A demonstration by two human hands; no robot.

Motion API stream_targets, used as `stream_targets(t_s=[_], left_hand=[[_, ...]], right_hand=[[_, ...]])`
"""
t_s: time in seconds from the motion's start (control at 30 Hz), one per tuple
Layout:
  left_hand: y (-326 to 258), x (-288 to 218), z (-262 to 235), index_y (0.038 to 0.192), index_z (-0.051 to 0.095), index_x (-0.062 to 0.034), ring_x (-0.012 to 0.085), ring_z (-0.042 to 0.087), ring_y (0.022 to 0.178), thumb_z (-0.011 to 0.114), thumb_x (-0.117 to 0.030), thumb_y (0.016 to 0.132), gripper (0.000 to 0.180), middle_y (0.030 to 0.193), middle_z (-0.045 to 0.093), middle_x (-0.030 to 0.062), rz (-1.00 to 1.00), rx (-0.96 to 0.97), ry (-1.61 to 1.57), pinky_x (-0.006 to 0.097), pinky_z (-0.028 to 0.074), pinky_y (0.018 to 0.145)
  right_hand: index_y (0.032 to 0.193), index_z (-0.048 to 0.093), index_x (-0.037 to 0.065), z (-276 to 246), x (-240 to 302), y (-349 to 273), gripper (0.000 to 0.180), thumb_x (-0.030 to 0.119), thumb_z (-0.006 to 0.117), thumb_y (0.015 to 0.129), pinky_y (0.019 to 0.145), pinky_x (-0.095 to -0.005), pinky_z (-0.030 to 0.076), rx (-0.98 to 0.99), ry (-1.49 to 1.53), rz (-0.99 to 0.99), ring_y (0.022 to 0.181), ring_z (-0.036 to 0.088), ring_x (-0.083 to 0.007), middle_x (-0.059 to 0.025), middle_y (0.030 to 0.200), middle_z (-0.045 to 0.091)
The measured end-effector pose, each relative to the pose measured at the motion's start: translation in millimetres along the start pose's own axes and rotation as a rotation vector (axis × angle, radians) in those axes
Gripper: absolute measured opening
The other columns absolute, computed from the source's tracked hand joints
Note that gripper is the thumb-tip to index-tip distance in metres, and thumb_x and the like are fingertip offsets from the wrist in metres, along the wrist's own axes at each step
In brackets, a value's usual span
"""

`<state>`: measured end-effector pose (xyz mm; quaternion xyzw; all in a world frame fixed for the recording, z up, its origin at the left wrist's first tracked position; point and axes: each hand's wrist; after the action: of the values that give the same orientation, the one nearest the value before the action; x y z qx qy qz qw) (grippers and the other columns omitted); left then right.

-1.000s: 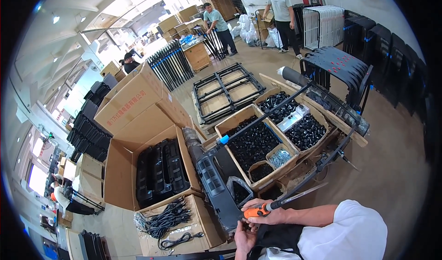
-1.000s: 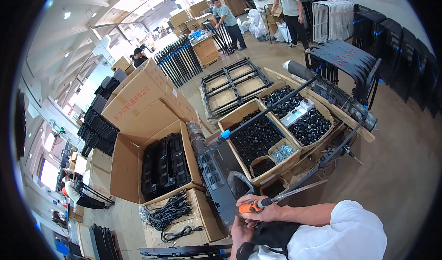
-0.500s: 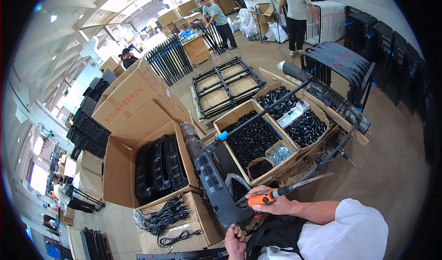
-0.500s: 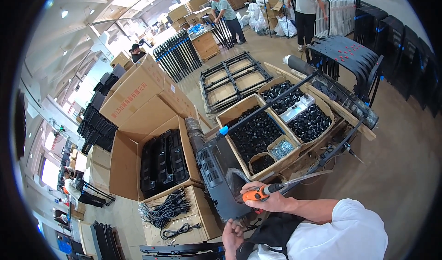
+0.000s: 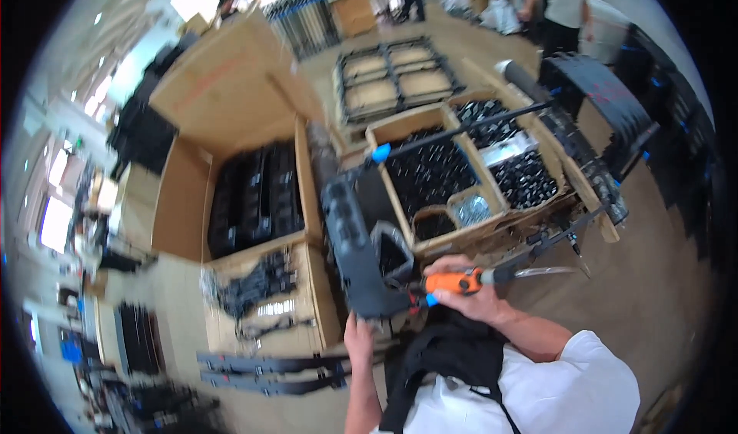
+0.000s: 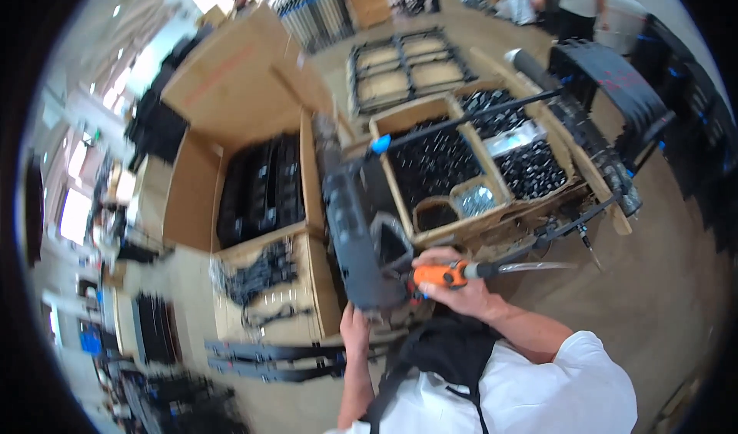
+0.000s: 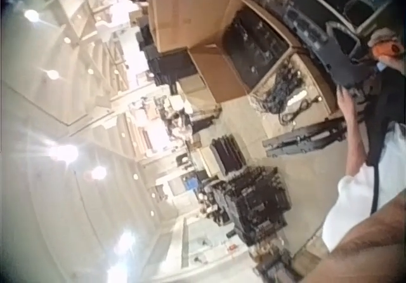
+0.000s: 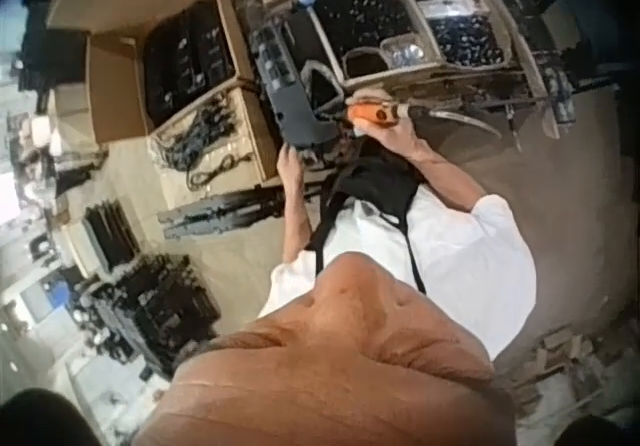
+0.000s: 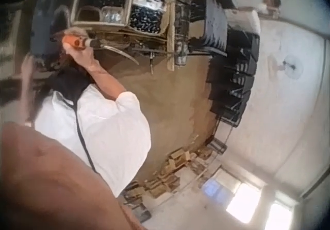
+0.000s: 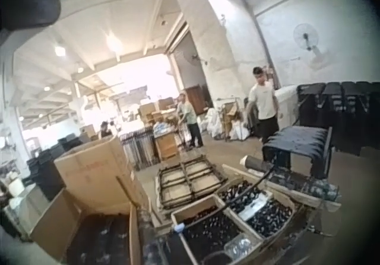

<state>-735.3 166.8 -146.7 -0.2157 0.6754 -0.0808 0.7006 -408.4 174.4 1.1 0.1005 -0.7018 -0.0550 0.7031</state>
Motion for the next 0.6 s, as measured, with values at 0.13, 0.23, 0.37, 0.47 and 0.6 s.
stream_targets(t_s=[0.13,0.23,0.37,0.47,0.6], left_hand=[[-11,-22,14,0.153,0.051,0.0051,0.0263,0.060,0.119,0.049,-0.018,0.107,0.052,0.134,0.066,0.0199,0.087,-0.006,0.394,0.036,0.047,0.104],[-3,-15,9,0.154,0.048,0.0065,0.0369,0.058,0.140,0.048,-0.021,0.108,0.054,0.149,0.060,0.0287,0.070,-0.041,0.468,0.040,0.043,0.116],[-6,-44,21,0.154,0.046,0.0054,0.0450,0.063,0.129,0.048,-0.021,0.107,0.054,0.135,0.066,0.0315,0.061,-0.069,0.568,0.048,0.047,0.111],[-8,-45,23,0.155,0.043,0.0035,0.0501,0.067,0.118,0.049,-0.022,0.107,0.054,0.123,0.070,0.0339,0.094,-0.099,0.687,0.054,0.051,0.103],[-4,-54,23,0.157,0.037,-0.0003,0.0534,0.070,0.105,0.052,-0.022,0.108,0.056,0.109,0.072,0.0357,0.201,-0.136,0.763,0.059,0.054,0.093]], right_hand=[[0.135,0.057,0.001,0,14,3,0.048,0.000,0.076,0.090,0.108,-0.0380,0.053,-0.072,0.049,0.035,0.120,0.068,-0.0221,-0.0143,0.130,0.069],[0.136,0.057,0.000,4,6,4,0.049,-0.001,0.076,0.090,0.107,-0.0384,0.054,-0.065,0.103,0.061,0.119,0.069,-0.0230,-0.0165,0.132,0.069],[0.139,0.054,0.002,7,-3,1,0.053,0.001,0.075,0.090,0.109,-0.0426,0.053,0.009,0.055,0.099,0.122,0.067,-0.0257,-0.0185,0.133,0.069],[0.139,0.054,0.002,13,-2,0,0.053,0.000,0.076,0.090,0.110,-0.0426,0.053,0.064,0.036,0.103,0.122,0.067,-0.0259,-0.0186,0.133,0.069],[0.137,0.057,0.001,17,0,0,0.052,-0.001,0.077,0.089,0.110,-0.0415,0.054,0.121,0.012,0.132,0.124,0.067,-0.0255,-0.0182,0.132,0.069]])
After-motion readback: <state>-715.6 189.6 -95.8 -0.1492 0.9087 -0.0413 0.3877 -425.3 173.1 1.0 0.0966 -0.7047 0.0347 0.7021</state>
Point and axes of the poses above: each hand's wrist, its own y-axis towards the middle knuckle, its own z-axis out of the palm, x = y × z
